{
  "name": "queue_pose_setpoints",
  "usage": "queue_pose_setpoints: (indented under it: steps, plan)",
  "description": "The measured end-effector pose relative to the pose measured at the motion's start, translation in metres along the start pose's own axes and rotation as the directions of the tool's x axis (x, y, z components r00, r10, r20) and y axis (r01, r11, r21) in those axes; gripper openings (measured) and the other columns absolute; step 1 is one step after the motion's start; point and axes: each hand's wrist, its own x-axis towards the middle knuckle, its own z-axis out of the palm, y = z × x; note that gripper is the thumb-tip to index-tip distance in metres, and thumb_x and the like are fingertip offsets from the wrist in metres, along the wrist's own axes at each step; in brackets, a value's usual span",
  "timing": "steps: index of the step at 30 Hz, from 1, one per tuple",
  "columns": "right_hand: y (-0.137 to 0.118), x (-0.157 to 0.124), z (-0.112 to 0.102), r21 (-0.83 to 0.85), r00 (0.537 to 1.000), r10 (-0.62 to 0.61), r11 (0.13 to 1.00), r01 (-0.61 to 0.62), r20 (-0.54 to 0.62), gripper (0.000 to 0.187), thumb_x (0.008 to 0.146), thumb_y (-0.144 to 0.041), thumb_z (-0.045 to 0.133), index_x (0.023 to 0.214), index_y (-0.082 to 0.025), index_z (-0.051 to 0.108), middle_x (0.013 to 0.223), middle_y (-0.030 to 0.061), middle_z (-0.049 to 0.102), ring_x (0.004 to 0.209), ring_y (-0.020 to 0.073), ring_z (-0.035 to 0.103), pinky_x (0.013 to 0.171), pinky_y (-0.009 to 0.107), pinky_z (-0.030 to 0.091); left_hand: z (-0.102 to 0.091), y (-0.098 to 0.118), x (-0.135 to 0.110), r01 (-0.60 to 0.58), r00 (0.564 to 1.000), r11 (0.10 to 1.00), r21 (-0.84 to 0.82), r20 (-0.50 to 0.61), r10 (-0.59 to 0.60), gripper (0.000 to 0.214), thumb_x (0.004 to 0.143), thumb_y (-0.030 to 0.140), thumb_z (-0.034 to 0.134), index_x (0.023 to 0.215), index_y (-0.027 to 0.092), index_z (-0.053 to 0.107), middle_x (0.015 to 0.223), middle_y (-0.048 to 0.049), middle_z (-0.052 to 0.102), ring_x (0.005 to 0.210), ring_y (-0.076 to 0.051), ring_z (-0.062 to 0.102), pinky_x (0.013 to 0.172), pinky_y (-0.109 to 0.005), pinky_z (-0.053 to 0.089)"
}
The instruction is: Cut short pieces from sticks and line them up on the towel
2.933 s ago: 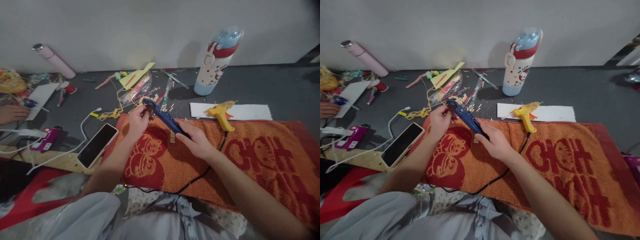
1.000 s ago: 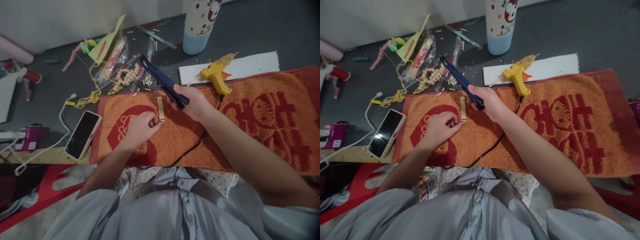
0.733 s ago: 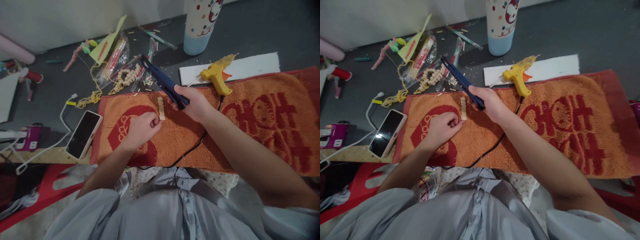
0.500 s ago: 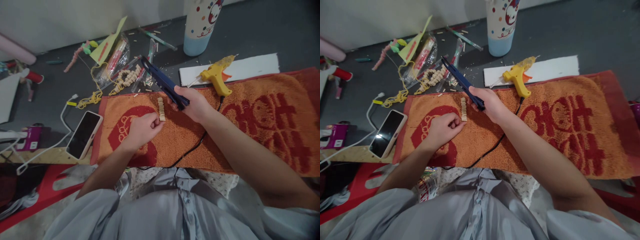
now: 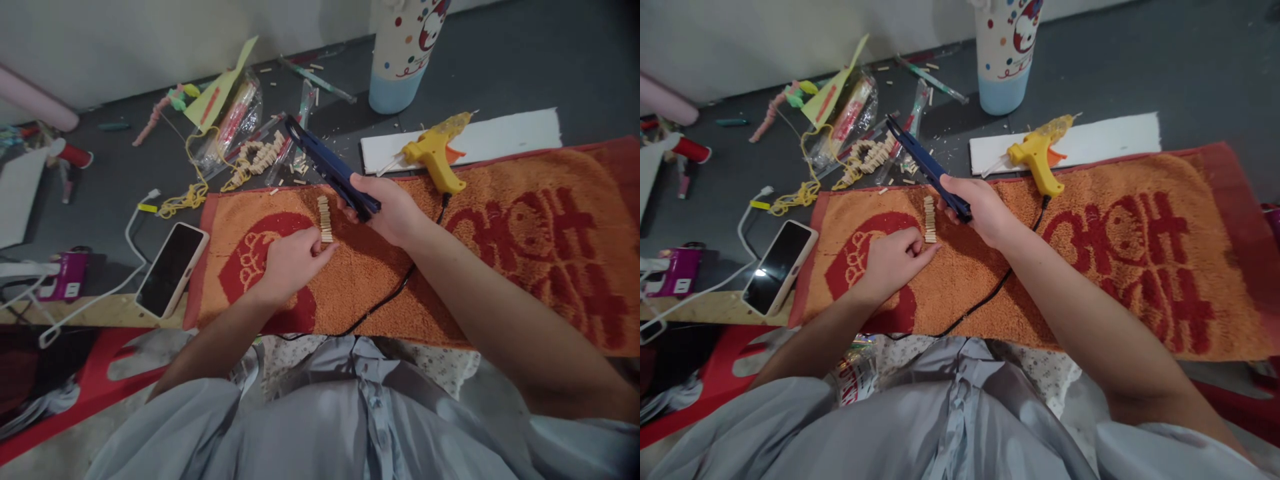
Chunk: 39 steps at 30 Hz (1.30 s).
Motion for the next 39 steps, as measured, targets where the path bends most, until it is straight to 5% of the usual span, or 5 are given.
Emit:
queue_pose_setpoints:
  steps: [39]
  plan:
    - [-0.008,0.003,-0.002,0.090,0.996,0.079,0.993,-0.074,-0.049,0.044,0.079,-0.064,0.045,0.078,-0.021,0.053,0.065,0.0021,0.055,0.054,0.0129,0.051,0.050,0.028,0.042,-0.006,0.000,-0.002,-0.014,1.000,0.999,-0.046,0.024,0.015,0.033,0.079,0.047,0.051,0.063,0.018,0.048,0.056,0.0022,0.052,0.050,-0.009,0.044,0.050,-0.024,0.026]
